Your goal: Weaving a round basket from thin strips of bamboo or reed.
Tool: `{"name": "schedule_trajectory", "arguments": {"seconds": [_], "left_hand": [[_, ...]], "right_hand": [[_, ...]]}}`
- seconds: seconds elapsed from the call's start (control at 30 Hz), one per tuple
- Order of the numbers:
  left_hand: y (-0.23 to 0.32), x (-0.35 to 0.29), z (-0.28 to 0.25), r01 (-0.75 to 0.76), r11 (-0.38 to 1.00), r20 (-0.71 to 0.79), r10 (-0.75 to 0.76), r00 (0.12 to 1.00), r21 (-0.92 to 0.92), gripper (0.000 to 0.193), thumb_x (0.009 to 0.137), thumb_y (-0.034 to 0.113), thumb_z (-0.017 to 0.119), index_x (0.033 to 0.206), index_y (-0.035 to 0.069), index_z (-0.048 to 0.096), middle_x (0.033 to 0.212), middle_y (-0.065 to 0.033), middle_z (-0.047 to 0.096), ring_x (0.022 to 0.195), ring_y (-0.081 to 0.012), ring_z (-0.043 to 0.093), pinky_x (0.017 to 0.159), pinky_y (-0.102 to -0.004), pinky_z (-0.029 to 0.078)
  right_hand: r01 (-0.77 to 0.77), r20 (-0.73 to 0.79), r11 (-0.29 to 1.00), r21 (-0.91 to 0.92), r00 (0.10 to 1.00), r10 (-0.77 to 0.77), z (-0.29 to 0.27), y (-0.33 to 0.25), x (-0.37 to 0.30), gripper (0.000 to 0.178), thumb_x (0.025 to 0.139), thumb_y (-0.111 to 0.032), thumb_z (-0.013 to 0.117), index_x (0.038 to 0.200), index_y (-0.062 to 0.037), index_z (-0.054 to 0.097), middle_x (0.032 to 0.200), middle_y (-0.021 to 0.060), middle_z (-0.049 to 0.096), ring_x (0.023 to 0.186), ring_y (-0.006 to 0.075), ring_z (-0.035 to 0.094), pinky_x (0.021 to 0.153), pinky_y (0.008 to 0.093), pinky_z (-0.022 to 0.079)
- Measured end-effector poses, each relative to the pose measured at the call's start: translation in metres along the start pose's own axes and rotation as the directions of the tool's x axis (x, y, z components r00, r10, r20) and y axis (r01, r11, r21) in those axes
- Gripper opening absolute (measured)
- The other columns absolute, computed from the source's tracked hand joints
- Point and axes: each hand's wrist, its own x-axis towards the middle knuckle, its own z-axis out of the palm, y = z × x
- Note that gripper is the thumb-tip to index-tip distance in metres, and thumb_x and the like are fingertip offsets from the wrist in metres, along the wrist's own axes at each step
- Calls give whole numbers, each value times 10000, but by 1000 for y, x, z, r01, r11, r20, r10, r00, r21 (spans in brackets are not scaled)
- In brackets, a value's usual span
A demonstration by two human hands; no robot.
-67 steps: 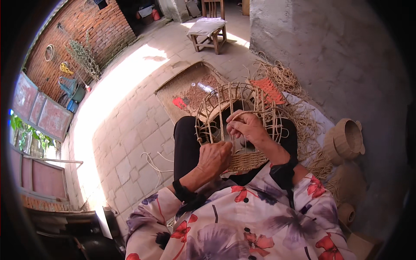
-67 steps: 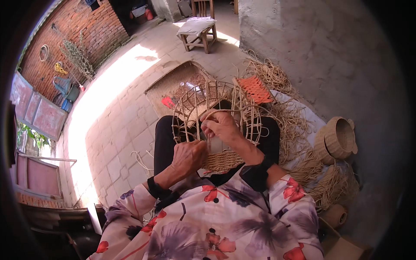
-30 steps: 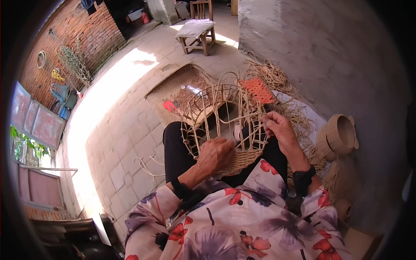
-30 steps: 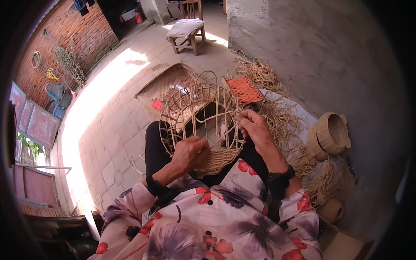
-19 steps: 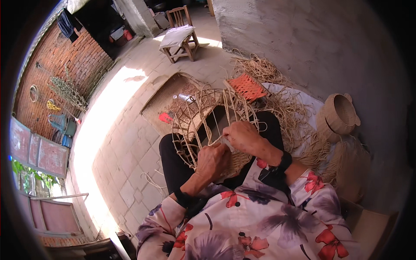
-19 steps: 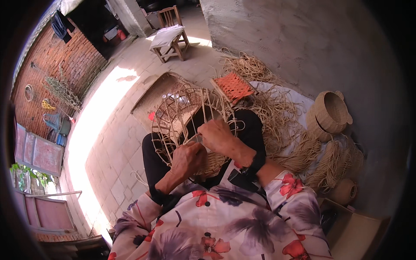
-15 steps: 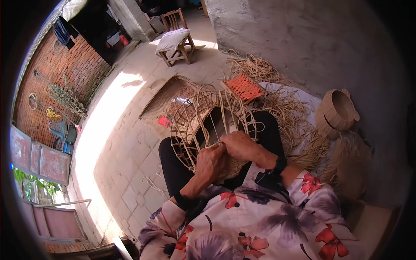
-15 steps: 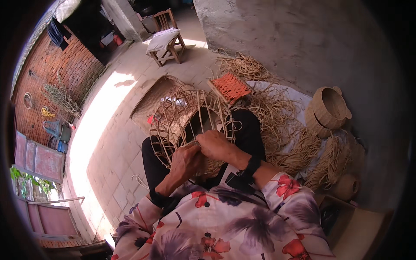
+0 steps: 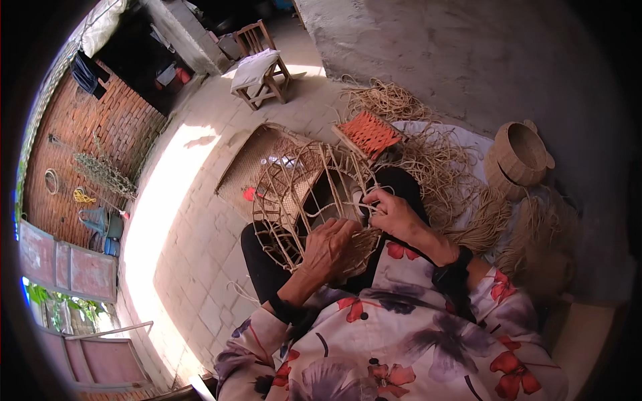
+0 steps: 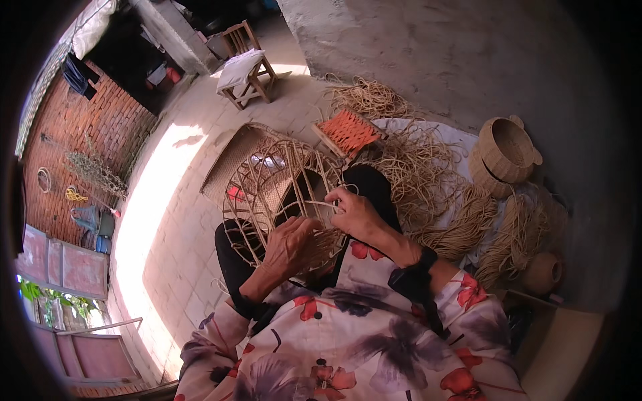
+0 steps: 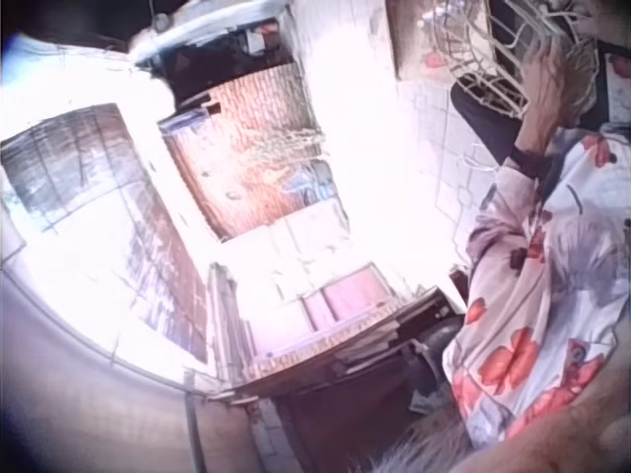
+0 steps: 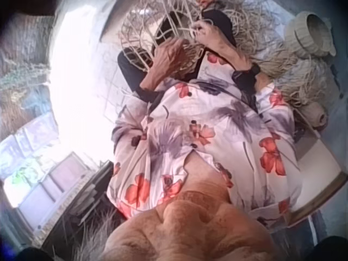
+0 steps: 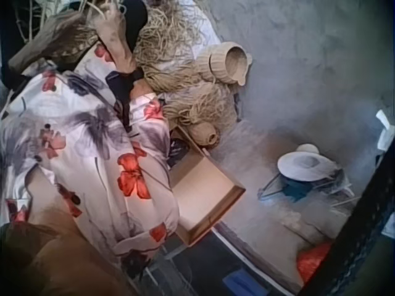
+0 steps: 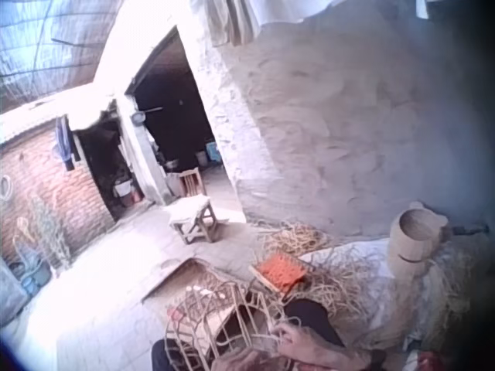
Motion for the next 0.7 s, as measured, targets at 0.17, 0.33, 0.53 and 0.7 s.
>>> {"name": "schedule_trajectory", "arguments": {"seconds": [0.17,0.33,0.53,0.7], "left_hand": [[-8,-4,-9,31,997,100,-39,994,75,248,765,117,700,986,88,593,781,-84,603,733,-304,628,641,-410,497],[-12,1,9,87,996,55,-87,995,-7,107,841,120,674,923,76,621,760,-98,638,684,-308,665,592,-407,509],[-3,7,25,175,984,44,-174,984,-27,64,869,134,656,896,80,636,778,-112,668,694,-317,683,600,-401,527],[0,13,27,209,978,66,-208,976,-20,60,866,121,657,882,66,638,778,-123,677,681,-304,691,592,-382,528]], "right_hand": [[47,-362,997,-61,930,-66,-95,59,0,249,837,-111,592,1064,-21,637,802,38,655,642,144,588,587,316,462],[-287,-465,817,500,707,533,-262,176,-34,480,940,-503,604,1009,-31,656,660,-13,476,478,70,361,412,260,297],[-518,73,703,487,826,558,-228,136,-48,753,911,-706,528,950,30,682,595,27,591,441,82,507,401,239,383],[-515,437,686,513,845,308,-73,30,-42,509,968,-466,621,1091,28,642,666,84,654,466,92,571,416,235,447]]}}
